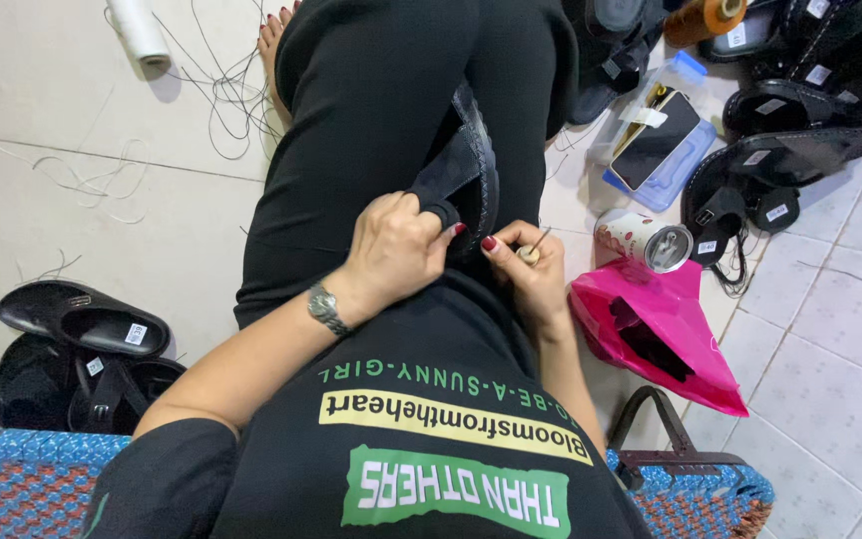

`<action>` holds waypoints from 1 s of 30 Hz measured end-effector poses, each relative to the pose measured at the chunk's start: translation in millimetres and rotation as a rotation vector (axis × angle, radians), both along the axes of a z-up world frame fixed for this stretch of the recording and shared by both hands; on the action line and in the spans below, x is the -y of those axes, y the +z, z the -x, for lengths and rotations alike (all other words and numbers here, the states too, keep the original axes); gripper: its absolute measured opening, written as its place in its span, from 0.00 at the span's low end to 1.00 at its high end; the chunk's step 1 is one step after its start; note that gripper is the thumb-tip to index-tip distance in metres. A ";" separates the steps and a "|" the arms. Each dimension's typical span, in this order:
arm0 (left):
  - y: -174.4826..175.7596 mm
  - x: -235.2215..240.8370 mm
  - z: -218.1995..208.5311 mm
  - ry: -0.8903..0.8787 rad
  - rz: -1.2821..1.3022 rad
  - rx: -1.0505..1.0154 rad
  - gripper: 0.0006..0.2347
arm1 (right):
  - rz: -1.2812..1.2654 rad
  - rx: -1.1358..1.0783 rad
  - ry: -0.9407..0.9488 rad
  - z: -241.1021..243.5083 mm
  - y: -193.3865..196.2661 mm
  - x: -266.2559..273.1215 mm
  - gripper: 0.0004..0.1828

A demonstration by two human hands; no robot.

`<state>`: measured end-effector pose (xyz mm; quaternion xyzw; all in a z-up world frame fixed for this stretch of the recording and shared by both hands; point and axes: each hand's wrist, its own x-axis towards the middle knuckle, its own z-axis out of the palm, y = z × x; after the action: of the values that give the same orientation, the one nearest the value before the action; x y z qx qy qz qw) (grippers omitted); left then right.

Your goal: The person sits on the floor and sews a black shoe using a needle and thread. They repeatedly push the needle through the shoe material and pull the thread to secure the stitches.

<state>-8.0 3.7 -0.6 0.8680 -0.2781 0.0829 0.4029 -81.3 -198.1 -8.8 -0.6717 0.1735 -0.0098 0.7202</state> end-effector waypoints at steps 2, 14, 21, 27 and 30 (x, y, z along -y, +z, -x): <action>5.3 -11.2 -2.8 -0.086 0.010 -0.019 0.16 | 0.225 -0.020 0.171 -8.1 12.7 9.6 0.04; -47.9 27.8 -22.8 -0.077 0.055 0.330 0.10 | 0.746 0.229 0.220 -63.0 15.8 23.4 0.07; 2.4 21.0 -4.5 -0.156 0.001 0.227 0.17 | 0.973 0.056 0.629 -40.2 144.6 -8.2 0.03; 50.7 -60.1 -42.6 -0.268 0.581 -0.543 0.10 | 1.109 -0.020 0.396 -69.5 145.1 -20.0 0.11; 26.1 -137.9 -57.1 -0.039 0.612 -1.057 0.08 | 1.199 -0.129 0.428 -106.3 117.8 -19.1 0.48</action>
<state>49.1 141.6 25.4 0.6312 -0.0199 -0.2906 0.7189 24.9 -179.1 109.1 -0.9769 0.0430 0.0793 0.1937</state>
